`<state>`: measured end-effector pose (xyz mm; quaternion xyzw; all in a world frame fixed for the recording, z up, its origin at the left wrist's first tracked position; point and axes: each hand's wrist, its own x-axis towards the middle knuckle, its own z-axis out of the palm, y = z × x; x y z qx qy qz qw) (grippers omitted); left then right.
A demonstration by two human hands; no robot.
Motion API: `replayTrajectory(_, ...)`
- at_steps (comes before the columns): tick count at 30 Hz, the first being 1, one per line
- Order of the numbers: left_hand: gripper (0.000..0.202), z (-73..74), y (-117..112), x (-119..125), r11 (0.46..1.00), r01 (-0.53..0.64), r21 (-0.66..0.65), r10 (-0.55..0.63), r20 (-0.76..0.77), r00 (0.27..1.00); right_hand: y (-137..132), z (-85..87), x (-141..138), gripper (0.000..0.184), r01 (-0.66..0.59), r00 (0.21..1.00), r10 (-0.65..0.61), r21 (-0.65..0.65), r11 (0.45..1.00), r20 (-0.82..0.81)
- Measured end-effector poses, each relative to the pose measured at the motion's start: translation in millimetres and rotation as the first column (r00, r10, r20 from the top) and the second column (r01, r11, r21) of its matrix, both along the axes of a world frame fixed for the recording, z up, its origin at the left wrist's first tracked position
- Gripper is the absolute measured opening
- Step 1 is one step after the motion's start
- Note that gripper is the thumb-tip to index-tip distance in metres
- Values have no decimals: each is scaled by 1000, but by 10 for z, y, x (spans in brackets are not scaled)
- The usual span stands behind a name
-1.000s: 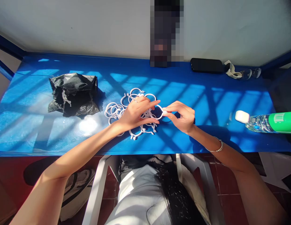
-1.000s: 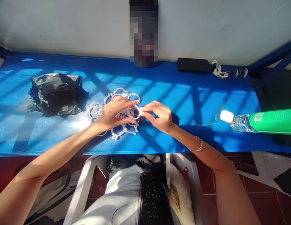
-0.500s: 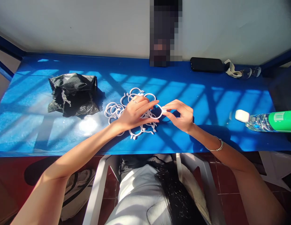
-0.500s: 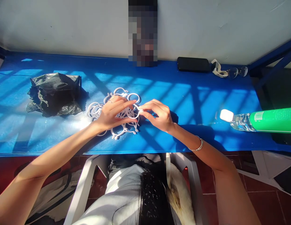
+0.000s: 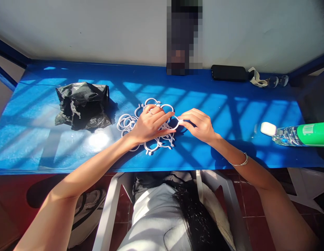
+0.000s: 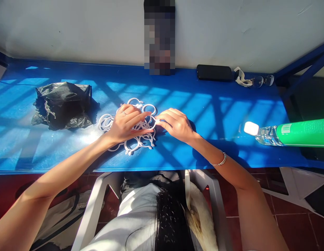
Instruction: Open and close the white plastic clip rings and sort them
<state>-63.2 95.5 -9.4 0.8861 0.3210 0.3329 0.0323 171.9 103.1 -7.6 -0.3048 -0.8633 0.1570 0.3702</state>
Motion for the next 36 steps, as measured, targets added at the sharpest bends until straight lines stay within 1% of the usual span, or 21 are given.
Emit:
replayTrajectory(7,42,-8,-55,22,999,9,54,-10,15,1000,-15,-14,3,24,-5,1000,5,66,998,14)
replayTrajectory(12,38,69,-88,84,998,-57,-14,56,-55,997,-23,31,8,31,32,994,-49,171,985,94)
replayTrajectory(14,44,176,-111,111,990,-133,-50,128,-93,987,4,112,58,29,73,989,-98,206,976,113)
replayTrajectory(17,60,439,-238,126,954,-236,-184,231,-52,972,75,264,242,31,250,953,-274,182,951,126)
replayTrajectory(18,61,544,-315,125,943,-216,-253,225,7,974,101,303,330,32,317,930,-339,155,936,142)
replayTrajectory(19,56,648,-407,126,928,-157,-337,197,89,976,125,327,427,34,375,904,-394,135,917,166)
replayTrajectory(20,46,743,-508,134,907,-56,-418,150,194,969,147,336,525,35,415,874,-432,119,902,221)
replayTrajectory(21,36,822,-613,153,860,92,-503,68,290,955,164,333,619,36,445,842,-458,111,889,285)
replayTrajectory(22,26,874,-715,188,780,270,-565,-32,394,919,178,320,702,37,465,809,-471,107,879,352)
replayTrajectory(23,23,894,-807,242,645,421,-638,-114,464,879,186,305,769,37,477,775,-473,103,873,420)
replayTrajectory(25,30,817,-955,401,304,621,-722,-274,558,783,184,293,842,34,499,719,-483,112,859,501)
replayTrajectory(27,30,585,-1056,601,15,705,-709,-375,650,661,146,327,829,29,515,699,-506,135,846,505)
replayTrajectory(28,32,424,-1096,694,-133,737,-663,-404,715,570,109,360,794,26,520,702,-520,149,841,487)
replayTrajectory(29,35,246,-1132,772,-263,742,-617,-412,767,492,55,398,743,23,517,711,-525,159,841,467)
replayTrajectory(30,40,62,-1167,824,-388,720,-575,-414,807,422,-16,434,681,21,506,726,-519,160,848,452)
replayTrajectory(31,46,-117,-1202,847,-464,684,-563,-394,823,410,-104,462,609,19,487,744,-502,157,859,441)
replayTrajectory(32,51,-279,-1238,837,-483,654,-582,-340,813,473,-206,478,531,17,455,770,-467,140,880,435)
replayTrajectory(33,56,-415,-1275,797,-474,620,-625,-282,775,566,-320,478,450,16,410,802,-420,119,904,424)
replayTrajectory(34,56,-520,-1311,731,-410,573,-710,-202,683,702,-440,463,369,15,351,837,-358,97,932,415)
replayTrajectory(35,55,-590,-1348,648,-328,521,-788,-97,577,811,-560,435,290,15,279,867,-277,58,959,414)
replayTrajectory(36,52,-626,-1384,554,-232,456,-859,26,464,886,-674,396,214,17,225,885,-219,34,974,411)
